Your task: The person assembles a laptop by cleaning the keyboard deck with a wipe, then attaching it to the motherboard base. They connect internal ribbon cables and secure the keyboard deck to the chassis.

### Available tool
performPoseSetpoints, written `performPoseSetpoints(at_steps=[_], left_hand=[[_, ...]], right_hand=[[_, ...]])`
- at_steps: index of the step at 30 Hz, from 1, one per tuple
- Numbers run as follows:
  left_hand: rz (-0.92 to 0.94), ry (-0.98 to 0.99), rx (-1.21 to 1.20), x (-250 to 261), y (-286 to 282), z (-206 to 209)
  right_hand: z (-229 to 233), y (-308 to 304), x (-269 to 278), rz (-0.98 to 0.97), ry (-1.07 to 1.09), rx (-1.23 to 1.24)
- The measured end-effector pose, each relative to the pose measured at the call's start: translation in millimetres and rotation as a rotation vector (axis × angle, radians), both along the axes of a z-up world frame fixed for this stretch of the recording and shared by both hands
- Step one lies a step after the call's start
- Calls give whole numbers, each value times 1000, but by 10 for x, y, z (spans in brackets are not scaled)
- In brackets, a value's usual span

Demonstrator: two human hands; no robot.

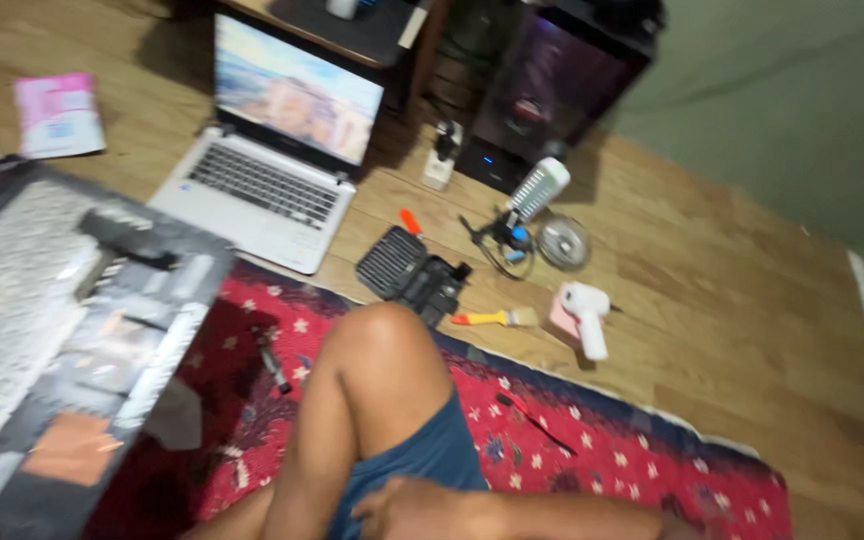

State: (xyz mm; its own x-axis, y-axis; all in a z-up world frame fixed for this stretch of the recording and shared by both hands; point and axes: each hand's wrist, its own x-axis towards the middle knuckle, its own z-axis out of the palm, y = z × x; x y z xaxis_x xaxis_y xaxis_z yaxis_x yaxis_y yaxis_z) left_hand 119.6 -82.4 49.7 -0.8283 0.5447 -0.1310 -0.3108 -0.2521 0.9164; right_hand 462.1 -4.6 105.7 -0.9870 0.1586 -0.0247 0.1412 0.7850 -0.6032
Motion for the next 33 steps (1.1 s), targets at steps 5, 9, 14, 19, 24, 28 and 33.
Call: performPoseSetpoints(at_steps=[5,9,14,19,24,28,33], left_hand=[[-44,-118,104,237,-68,-128],[-148,-225,187,579,-9,-49],[-194,-384,137,1013,188,182],[-331,-492,318,1270,235,289],[-362,-522,347,1346,189,263],[-304,-433,346,1240,163,254],[-206,-368,359,1028,179,245]], right_hand=[[146,249,-148,-567,264,-720],[-3,303,-330,-666,566,-1103],[39,265,-40,-774,536,-941],[144,206,140,-1003,558,-930],[-34,139,102,-1116,596,-910],[-1,153,-52,-1088,533,-648],[496,-95,-667,-462,494,389]])
